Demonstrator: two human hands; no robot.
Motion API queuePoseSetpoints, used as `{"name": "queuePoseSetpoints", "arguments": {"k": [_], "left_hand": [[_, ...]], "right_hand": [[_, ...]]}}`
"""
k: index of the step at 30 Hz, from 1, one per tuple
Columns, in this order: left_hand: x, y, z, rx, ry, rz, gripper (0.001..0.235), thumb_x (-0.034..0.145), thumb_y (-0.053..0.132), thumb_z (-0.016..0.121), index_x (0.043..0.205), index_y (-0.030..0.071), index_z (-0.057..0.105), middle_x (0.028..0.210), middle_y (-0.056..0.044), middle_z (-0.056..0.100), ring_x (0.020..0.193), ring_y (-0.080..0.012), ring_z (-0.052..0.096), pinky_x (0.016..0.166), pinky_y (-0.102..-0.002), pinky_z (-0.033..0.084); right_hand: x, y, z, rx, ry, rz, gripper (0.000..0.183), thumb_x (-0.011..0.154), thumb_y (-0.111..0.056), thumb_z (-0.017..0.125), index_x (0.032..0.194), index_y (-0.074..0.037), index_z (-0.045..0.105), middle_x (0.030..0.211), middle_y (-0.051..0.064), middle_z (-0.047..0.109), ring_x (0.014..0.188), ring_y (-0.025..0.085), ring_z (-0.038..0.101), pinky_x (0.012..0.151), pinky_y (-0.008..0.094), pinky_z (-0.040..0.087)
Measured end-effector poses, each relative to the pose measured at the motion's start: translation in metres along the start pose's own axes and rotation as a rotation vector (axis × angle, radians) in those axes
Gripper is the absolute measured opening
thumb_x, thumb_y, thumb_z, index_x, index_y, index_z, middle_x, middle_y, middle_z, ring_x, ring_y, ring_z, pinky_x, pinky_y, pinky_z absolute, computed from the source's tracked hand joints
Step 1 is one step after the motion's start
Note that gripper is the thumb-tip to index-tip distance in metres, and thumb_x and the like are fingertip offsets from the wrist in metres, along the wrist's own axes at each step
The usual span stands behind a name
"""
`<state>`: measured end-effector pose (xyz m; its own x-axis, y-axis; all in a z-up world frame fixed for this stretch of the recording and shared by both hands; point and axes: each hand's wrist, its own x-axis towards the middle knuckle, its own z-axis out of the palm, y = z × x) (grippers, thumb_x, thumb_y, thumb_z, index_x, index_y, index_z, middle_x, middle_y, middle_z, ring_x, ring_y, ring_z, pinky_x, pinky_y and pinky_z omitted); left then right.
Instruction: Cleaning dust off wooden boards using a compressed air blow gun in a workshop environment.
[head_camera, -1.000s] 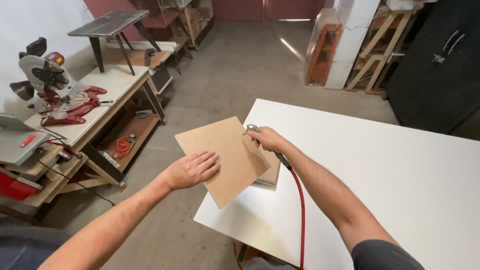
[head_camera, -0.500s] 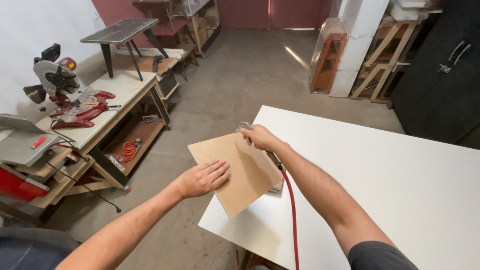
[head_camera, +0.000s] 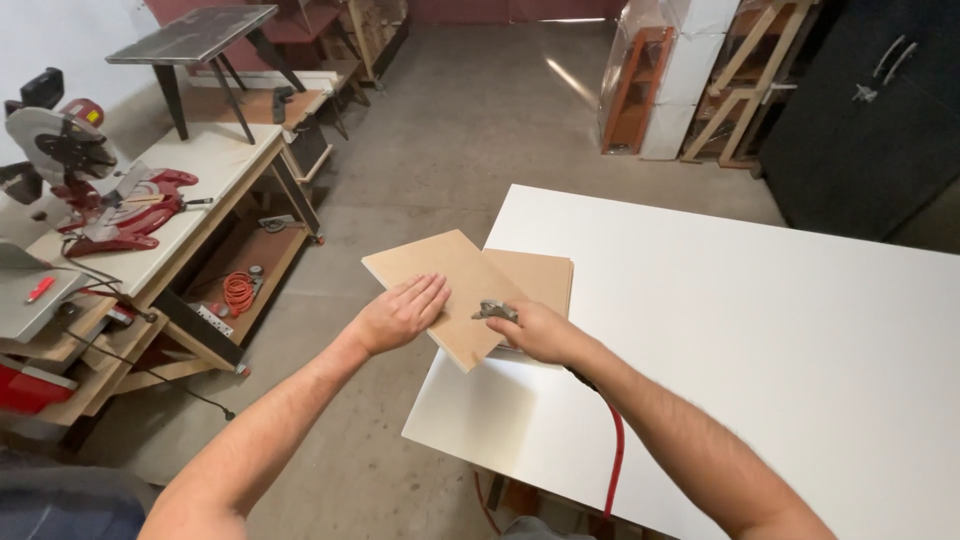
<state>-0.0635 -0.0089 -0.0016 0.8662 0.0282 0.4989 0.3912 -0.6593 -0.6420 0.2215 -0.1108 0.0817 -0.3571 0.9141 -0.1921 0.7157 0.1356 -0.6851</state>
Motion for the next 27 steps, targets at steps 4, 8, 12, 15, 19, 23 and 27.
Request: {"name": "queuePoseSetpoints", "arguments": {"k": [4, 8, 12, 15, 19, 23, 27], "left_hand": [[-0.024, -0.008, 0.043, -0.04, -0.036, -0.009, 0.031, 0.104, 0.015, 0.051, 0.131, 0.007, 0.063, 0.126, -0.017, 0.07, 0.117, -0.0279, 0.069, 0.106, -0.04, 0.052], [-0.045, 0.009, 0.069, -0.115, -0.113, -0.337, 0.031, 0.097, 0.018, 0.062, 0.127, 0.021, 0.064, 0.117, 0.001, 0.073, 0.111, -0.0143, 0.071, 0.1, -0.03, 0.055], [-0.005, 0.06, 0.01, -0.382, 0.108, -1.011, 0.023, 0.1, 0.029, 0.062, 0.118, 0.021, 0.074, 0.1, 0.0, 0.077, 0.078, -0.0245, 0.07, 0.057, -0.038, 0.049], [0.041, 0.097, -0.052, -0.753, 0.248, -1.847, 0.034, 0.088, 0.033, 0.075, 0.107, 0.005, 0.077, 0.106, -0.004, 0.08, 0.097, -0.0137, 0.073, 0.086, -0.033, 0.054], [0.051, 0.143, -0.104, -0.755, 0.405, -2.195, 0.028, 0.087, 0.034, 0.079, 0.092, 0.007, 0.073, 0.095, 0.001, 0.077, 0.085, -0.0075, 0.066, 0.077, -0.03, 0.052], [0.064, 0.189, -0.129, -0.851, 0.801, -2.305, 0.023, 0.096, 0.022, 0.068, 0.106, 0.001, 0.066, 0.108, -0.006, 0.071, 0.094, -0.0159, 0.066, 0.077, -0.035, 0.056], [0.107, 0.247, -0.184, -1.021, 0.962, -2.43, 0.02, 0.098, 0.022, 0.06, 0.106, 0.007, 0.07, 0.106, -0.001, 0.073, 0.091, -0.015, 0.069, 0.072, -0.037, 0.06]], "right_hand": [[-0.017, 0.036, 0.025, 0.155, 0.042, 0.071, 0.044, 0.102, -0.051, 0.051, 0.087, -0.012, 0.066, 0.071, 0.002, 0.072, 0.077, 0.023, 0.069, 0.077, 0.036, 0.056], [-0.046, 0.048, 0.06, 0.277, 0.404, 0.18, 0.04, 0.101, -0.049, 0.056, 0.096, -0.011, 0.068, 0.082, 0.012, 0.076, 0.087, 0.033, 0.073, 0.082, 0.045, 0.058], [-0.083, 0.062, 0.14, 0.205, 0.518, -0.218, 0.017, 0.099, -0.03, 0.06, 0.106, -0.015, 0.064, 0.074, -0.003, 0.063, 0.051, 0.02, 0.05, 0.053, 0.032, 0.044], [-0.091, 0.088, 0.114, 0.452, 0.766, 0.192, 0.028, 0.102, -0.036, 0.052, 0.088, -0.013, 0.058, 0.068, -0.003, 0.053, 0.063, 0.015, 0.048, 0.063, 0.031, 0.041], [-0.12, 0.162, 0.136, 0.046, 0.229, 0.113, 0.024, 0.101, -0.044, 0.056, 0.104, -0.02, 0.058, 0.07, 0.001, 0.064, 0.058, 0.028, 0.059, 0.06, 0.039, 0.045], [-0.17, 0.215, 0.087, 0.393, 0.677, 0.495, 0.043, 0.101, -0.047, 0.044, 0.116, -0.012, 0.065, 0.099, 0.011, 0.073, 0.091, 0.03, 0.066, 0.081, 0.041, 0.048], [-0.256, 0.239, 0.112, 0.168, 0.449, 0.464, 0.037, 0.102, -0.045, 0.045, 0.124, -0.021, 0.062, 0.096, -0.003, 0.073, 0.08, 0.021, 0.067, 0.074, 0.034, 0.051]]}}
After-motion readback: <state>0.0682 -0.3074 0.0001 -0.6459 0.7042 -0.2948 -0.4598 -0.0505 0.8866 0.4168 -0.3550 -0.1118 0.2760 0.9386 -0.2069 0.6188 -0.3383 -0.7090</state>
